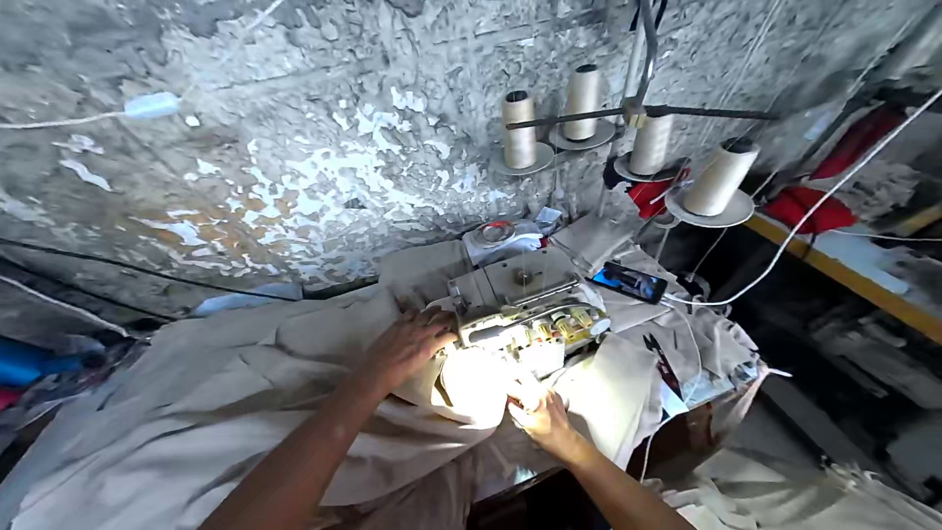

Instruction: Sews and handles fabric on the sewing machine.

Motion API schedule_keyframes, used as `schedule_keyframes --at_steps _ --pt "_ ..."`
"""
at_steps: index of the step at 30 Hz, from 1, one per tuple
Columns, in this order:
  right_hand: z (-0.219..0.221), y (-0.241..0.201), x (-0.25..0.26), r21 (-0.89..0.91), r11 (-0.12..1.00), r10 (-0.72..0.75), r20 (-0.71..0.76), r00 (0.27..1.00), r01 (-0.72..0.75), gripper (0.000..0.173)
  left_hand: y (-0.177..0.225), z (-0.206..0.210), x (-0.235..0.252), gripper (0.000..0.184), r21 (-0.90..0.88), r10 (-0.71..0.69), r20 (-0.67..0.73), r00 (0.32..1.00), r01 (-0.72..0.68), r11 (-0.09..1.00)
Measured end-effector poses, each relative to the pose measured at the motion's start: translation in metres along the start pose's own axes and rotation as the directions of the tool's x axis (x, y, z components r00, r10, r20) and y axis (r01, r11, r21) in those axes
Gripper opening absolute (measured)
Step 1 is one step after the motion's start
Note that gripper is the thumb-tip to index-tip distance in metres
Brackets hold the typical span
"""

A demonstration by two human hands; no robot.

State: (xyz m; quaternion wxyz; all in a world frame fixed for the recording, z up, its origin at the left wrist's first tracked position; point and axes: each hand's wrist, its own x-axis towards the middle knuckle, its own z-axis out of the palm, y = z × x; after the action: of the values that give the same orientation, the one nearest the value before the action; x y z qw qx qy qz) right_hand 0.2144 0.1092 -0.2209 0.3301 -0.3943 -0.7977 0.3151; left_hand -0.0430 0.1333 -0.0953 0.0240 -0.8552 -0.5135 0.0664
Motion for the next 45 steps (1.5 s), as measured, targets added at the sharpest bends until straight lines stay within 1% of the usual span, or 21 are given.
schedule_keyframes --at_steps 6,10,12,13,15,16,17,19,20,21,22,24,26,27,28,30,32,35,37,41,45 --pt "-0.006 -0.009 -0.001 -0.036 0.997 0.065 0.107 0.992 -0.061 0.032 -0.009 -0.009 0.001 0.013 0.094 -0.056 0.113 0.992 0.045 0.994" --pt "-0.018 -0.026 -0.017 -0.127 0.968 0.227 0.095 0.969 -0.214 0.044 -0.011 -0.022 -0.018 0.011 -0.007 -0.004 0.085 0.996 0.005 1.000" --pt "-0.023 -0.028 -0.027 -0.172 0.969 0.202 0.147 0.968 -0.176 0.038 0.003 -0.046 -0.040 0.017 -0.166 -0.012 0.107 0.994 0.030 0.986" --pt "-0.025 -0.031 -0.029 -0.195 0.971 0.191 0.273 0.943 -0.140 0.035 0.016 -0.067 -0.053 0.020 -0.317 -0.017 0.136 0.991 0.060 0.947" --pt "-0.018 -0.044 -0.022 -0.197 0.979 0.153 0.591 0.792 -0.042 0.036 0.040 -0.110 -0.081 0.027 -0.599 0.030 0.055 0.998 0.009 0.801" --pt "-0.009 -0.056 -0.014 -0.177 0.984 0.132 0.718 0.683 -0.004 0.038 0.049 -0.130 -0.092 0.031 -0.670 0.049 0.007 0.999 -0.032 0.742" --pt "0.003 -0.069 -0.008 -0.127 0.989 0.049 0.759 0.650 0.073 0.040 0.053 -0.146 -0.099 0.036 -0.673 0.082 -0.048 0.996 -0.092 0.733" --pt "0.031 -0.085 -0.002 -0.009 0.971 -0.172 0.663 0.729 0.237 0.034 0.051 -0.160 -0.105 0.035 -0.528 0.102 -0.136 0.985 -0.159 0.834" --pt "0.048 -0.084 0.000 0.056 0.952 -0.283 0.544 0.790 0.302 0.028 0.047 -0.163 -0.107 0.031 -0.404 0.102 -0.159 0.982 -0.159 0.901" --pt "0.060 -0.083 0.004 0.094 0.936 -0.340 0.486 0.805 0.338 0.028 0.040 -0.166 -0.108 0.027 -0.253 0.106 -0.171 0.980 -0.147 0.956" --pt "0.064 -0.086 0.010 0.076 0.932 -0.340 0.531 0.776 0.356 0.031 0.033 -0.170 -0.111 0.026 -0.132 0.086 -0.148 0.985 -0.106 0.986" --pt "0.047 -0.102 0.024 -0.001 0.946 -0.214 0.752 0.623 0.325 0.038 0.016 -0.173 -0.118 0.031 0.016 0.029 -0.123 0.992 -0.027 1.000" --pt "0.018 -0.121 0.035 -0.031 0.949 -0.140 0.849 0.509 0.313 0.033 0.002 -0.168 -0.125 0.034 0.095 0.012 -0.154 0.988 0.003 0.995" --pt "0.002 -0.125 0.037 -0.003 0.956 -0.163 0.826 0.540 0.293 0.030 -0.002 -0.165 -0.129 0.034 0.119 0.010 -0.158 0.987 0.010 0.993" --pt "-0.015 -0.126 0.037 0.024 0.963 -0.194 0.756 0.625 0.270 0.028 -0.005 -0.162 -0.130 0.034 0.157 0.017 -0.161 0.987 0.008 0.988" --pt "-0.033 -0.123 0.037 0.044 0.959 -0.271 0.433 0.860 0.280 0.023 -0.010 -0.156 -0.132 0.029 0.204 0.039 -0.170 0.985 -0.003 0.979" --pt "-0.031 -0.118 0.050 0.052 0.973 -0.232 0.223 0.947 0.226 0.032 -0.010 -0.155 -0.131 0.022 0.208 0.049 -0.143 0.988 -0.019 0.978" --pt "-0.017 -0.113 0.068 0.243 0.964 -0.187 0.350 0.918 0.104 0.046 -0.010 -0.158 -0.127 0.025 0.215 0.067 -0.140 0.988 -0.036 0.976" --pt "-0.016 -0.117 0.067 0.326 0.942 -0.204 0.357 0.912 0.083 0.041 -0.010 -0.158 -0.128 0.028 0.220 0.067 -0.145 0.987 -0.034 0.975" --pt "-0.036 -0.117 0.061 0.356 0.929 -0.200 0.249 0.948 0.103 0.025 -0.009 -0.155 -0.132 0.031 0.205 0.017 -0.132 0.991 0.010 0.979" --pt "-0.043 -0.111 0.065 0.397 0.914 -0.203 0.254 0.946 0.090 0.022 -0.011 -0.152 -0.129 0.032 0.168 0.015 -0.155 0.988 0.011 0.986"
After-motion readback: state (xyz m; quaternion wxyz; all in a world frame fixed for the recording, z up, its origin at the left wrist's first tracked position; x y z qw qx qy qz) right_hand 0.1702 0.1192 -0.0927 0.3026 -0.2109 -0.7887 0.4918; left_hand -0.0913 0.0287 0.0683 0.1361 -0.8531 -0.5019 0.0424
